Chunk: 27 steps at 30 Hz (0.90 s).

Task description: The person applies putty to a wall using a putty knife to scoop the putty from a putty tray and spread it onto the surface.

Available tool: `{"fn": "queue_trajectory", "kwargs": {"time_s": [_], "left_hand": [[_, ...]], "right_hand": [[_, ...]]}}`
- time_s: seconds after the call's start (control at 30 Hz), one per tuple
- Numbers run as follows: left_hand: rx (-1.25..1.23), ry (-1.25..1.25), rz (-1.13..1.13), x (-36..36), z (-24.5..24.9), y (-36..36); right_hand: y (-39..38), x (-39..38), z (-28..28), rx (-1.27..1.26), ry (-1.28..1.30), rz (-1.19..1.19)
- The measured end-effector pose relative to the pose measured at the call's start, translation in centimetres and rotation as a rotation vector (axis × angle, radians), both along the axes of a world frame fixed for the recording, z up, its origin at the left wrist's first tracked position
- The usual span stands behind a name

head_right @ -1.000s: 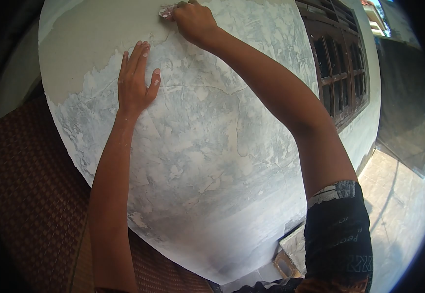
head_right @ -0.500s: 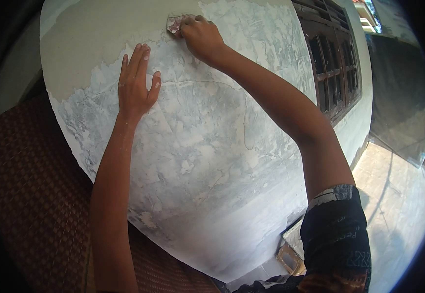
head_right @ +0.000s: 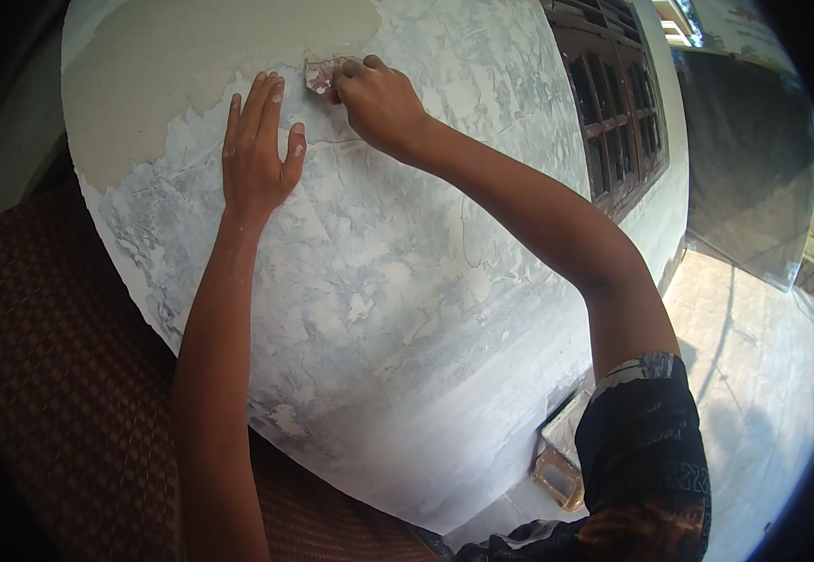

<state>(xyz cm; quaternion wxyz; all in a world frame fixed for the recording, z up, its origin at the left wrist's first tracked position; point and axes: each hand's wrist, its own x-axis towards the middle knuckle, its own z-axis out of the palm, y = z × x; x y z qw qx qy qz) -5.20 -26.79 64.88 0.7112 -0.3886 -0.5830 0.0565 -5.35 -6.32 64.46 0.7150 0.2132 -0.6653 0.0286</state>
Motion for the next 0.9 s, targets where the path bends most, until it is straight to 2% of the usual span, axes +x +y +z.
{"fn": "queue_trajectory", "kwargs": {"time_s": [0.07,0.17,0.27,0.37,0.43,0.5,0.6,0.7,0.83,0.9], "left_hand": [[-0.01,-0.006,-0.025,0.1,0.0,0.1],[-0.018,-0.013,0.01,-0.1,0.0,0.1],[-0.013,0.004,0.019,-0.2,0.0,0.1],[-0.026,-0.013,0.017,-0.3,0.0,0.0],[-0.037,-0.02,0.018,-0.1,-0.1,0.1],[-0.035,-0.023,0.018,-0.1,0.0,0.2],[-0.045,-0.026,0.045,-0.1,-0.2,0.3],[-0.04,-0.039,0.049,0.0,-0.2,0.3],[-0.05,-0.036,0.062,0.1,-0.2,0.2],[-0.046,-0.028,0.059,0.0,0.0,0.3]], "right_hand": [[0.5,1.2,-0.1,-0.02,0.014,0.008],[3.2,-0.6,5.7,-0.068,0.214,-0.018],[5.3,-2.2,8.6,0.007,0.179,-0.129],[4.9,-3.2,4.0,0.007,0.081,-0.043],[3.8,-1.1,0.2,-0.027,-0.017,-0.021],[3.6,0.2,0.3,-0.046,-0.023,0.002],[4.8,-0.7,5.5,-0.077,0.114,0.073],[5.5,-3.1,8.1,-0.037,0.151,-0.001],[3.3,-2.0,1.0,-0.001,0.056,0.001],[2.7,-0.2,0.1,-0.011,0.027,-0.01]]}}
